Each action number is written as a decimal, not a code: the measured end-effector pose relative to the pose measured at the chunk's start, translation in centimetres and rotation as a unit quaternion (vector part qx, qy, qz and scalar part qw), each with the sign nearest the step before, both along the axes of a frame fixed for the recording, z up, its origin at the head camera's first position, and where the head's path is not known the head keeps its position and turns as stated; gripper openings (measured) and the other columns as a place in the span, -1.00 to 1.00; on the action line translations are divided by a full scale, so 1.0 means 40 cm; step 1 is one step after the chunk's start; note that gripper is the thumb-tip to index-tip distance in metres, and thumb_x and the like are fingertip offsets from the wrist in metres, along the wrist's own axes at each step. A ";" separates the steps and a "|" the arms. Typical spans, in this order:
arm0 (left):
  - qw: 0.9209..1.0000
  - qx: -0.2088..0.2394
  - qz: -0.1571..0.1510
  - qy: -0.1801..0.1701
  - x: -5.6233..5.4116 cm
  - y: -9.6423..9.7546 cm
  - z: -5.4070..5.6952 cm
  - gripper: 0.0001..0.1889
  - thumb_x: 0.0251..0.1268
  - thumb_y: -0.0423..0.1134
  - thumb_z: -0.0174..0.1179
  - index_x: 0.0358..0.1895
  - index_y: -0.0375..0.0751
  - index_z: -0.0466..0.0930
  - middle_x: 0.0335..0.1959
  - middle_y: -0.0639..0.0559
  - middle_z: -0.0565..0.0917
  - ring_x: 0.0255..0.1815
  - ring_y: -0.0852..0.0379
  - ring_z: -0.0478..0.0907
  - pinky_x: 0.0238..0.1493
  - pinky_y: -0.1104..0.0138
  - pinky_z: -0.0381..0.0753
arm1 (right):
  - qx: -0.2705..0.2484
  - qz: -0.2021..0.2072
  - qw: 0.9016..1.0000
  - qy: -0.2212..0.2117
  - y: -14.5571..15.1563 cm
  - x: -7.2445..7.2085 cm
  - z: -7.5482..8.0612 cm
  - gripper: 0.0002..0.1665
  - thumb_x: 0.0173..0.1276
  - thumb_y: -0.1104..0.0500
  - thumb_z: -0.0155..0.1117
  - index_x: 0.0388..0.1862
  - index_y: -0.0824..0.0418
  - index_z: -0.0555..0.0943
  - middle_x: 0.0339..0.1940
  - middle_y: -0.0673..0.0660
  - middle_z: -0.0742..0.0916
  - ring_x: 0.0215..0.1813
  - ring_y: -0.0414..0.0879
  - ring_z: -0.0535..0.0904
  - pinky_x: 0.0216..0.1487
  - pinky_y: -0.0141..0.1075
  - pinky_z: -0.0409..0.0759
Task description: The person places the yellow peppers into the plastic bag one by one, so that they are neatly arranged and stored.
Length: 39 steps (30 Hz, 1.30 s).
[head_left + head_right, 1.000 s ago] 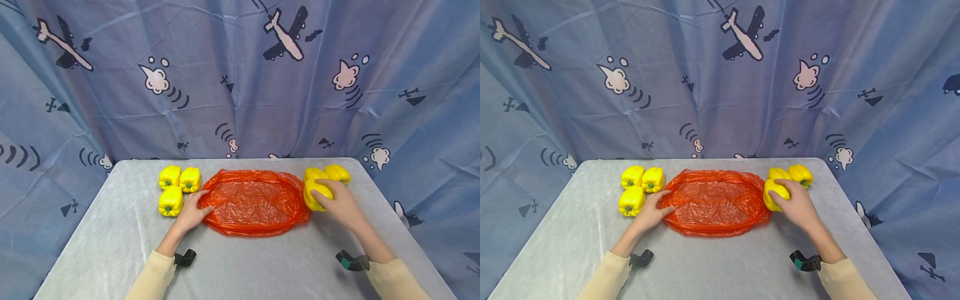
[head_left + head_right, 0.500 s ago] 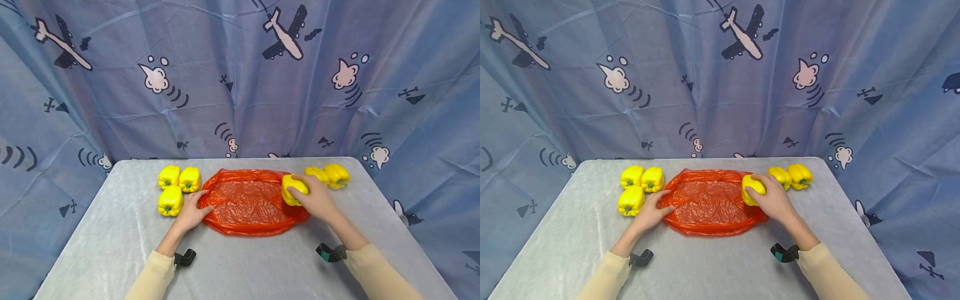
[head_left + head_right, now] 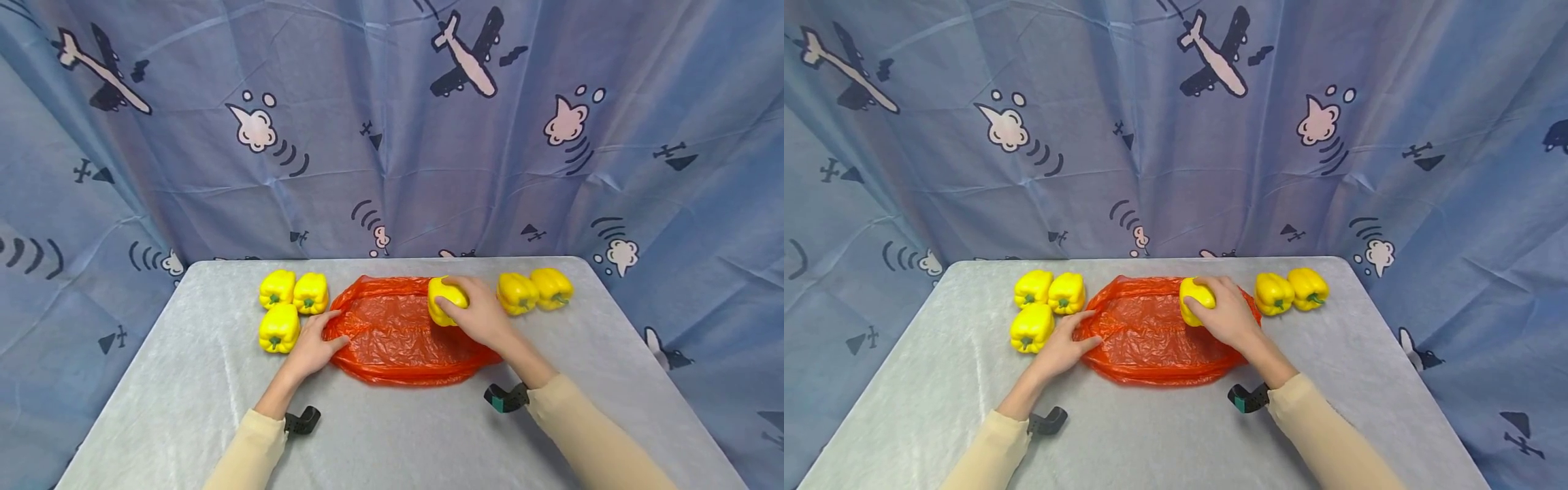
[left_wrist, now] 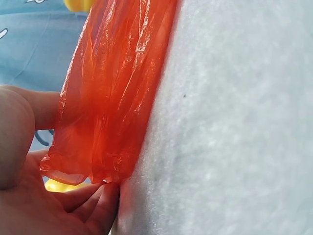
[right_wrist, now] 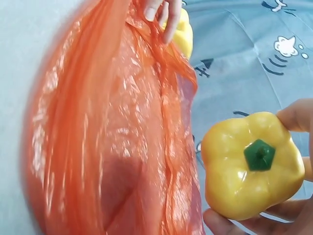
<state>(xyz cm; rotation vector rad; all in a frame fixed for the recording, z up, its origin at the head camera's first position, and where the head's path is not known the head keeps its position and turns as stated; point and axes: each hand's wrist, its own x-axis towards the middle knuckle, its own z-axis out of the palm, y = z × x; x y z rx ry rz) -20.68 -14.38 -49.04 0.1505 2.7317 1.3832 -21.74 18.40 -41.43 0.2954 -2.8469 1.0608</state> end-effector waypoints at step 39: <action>1.000 0.005 0.006 -0.009 -0.002 -0.003 -0.001 -0.38 0.34 -0.18 0.32 0.45 -0.15 0.41 0.43 -0.26 0.36 0.40 -0.21 0.31 0.38 -0.16 0.28 | 0.016 0.069 0.996 -0.062 -0.285 -0.127 -0.051 -0.35 0.39 -0.14 0.30 0.34 0.17 0.54 0.19 0.18 0.61 0.09 0.06 0.51 0.11 -0.06 0.55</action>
